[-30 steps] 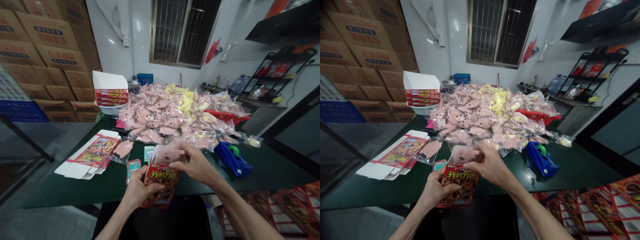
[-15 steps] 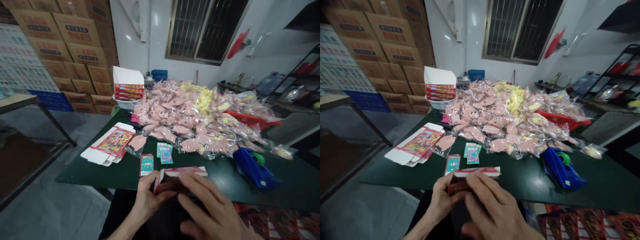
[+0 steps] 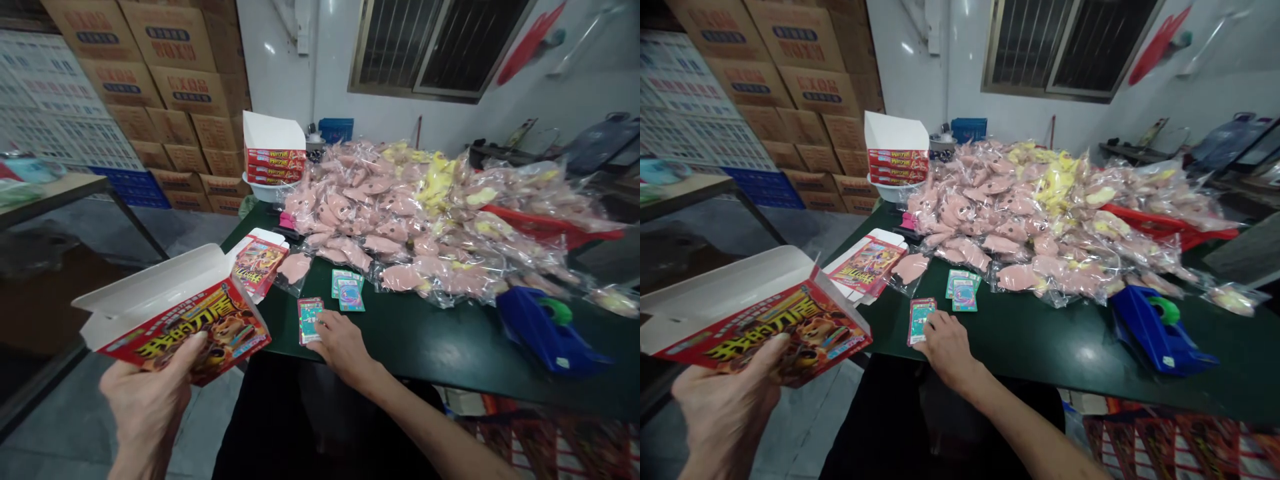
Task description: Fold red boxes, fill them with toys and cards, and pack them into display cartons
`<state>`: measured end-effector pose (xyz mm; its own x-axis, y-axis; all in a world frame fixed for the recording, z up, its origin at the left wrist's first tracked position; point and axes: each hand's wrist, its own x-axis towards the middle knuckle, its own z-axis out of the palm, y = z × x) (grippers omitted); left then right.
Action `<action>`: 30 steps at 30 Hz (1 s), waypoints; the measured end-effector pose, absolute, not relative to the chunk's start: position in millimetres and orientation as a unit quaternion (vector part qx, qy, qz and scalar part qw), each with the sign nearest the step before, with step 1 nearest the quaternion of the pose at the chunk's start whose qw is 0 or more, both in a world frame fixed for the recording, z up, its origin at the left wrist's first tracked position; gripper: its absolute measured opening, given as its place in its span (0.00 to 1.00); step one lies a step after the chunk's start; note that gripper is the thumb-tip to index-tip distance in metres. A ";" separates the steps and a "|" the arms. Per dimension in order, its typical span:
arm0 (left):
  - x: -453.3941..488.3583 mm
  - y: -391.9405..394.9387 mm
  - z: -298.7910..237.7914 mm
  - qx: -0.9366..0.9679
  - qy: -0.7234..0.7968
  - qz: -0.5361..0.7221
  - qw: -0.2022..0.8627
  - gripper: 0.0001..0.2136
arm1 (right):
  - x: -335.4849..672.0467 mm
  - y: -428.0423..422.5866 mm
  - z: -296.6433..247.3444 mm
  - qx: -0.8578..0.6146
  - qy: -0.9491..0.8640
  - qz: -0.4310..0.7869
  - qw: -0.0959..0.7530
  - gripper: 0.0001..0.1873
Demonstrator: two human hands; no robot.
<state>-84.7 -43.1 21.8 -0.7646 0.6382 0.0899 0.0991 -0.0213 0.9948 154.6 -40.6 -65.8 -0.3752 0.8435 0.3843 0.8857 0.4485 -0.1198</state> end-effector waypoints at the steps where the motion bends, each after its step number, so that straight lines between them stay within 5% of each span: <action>1: -84.5 -42.0 21.1 0.279 0.656 0.672 0.202 0.15 | 156.5 -41.2 -65.6 -0.515 -0.830 -0.065 0.202 0.09; 10: -80.9 -38.8 13.1 0.311 0.643 0.656 0.243 0.15 | 160.2 -41.6 -59.6 -0.470 -0.854 -0.110 0.194 0.10; 16: -76.5 -35.1 5.0 0.332 0.629 0.658 0.247 0.16 | 196.7 -26.8 -25.6 -0.500 -0.803 -0.186 0.266 0.18; 24: -70.3 -33.2 2.3 0.358 0.621 0.648 0.258 0.15 | 248.7 -7.2 -6.2 -0.468 -0.872 -0.116 0.091 0.09; 30: -69.0 -32.2 1.9 0.396 0.588 0.648 0.278 0.14 | 257.0 12.8 -37.5 -0.443 -0.890 -0.052 0.095 0.10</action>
<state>-69.0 -32.2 1.9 -0.5317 0.8260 0.1868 0.1056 -0.1542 0.9824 257.0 12.8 -37.5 -0.5896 0.7786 0.2150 0.7982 0.6023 0.0077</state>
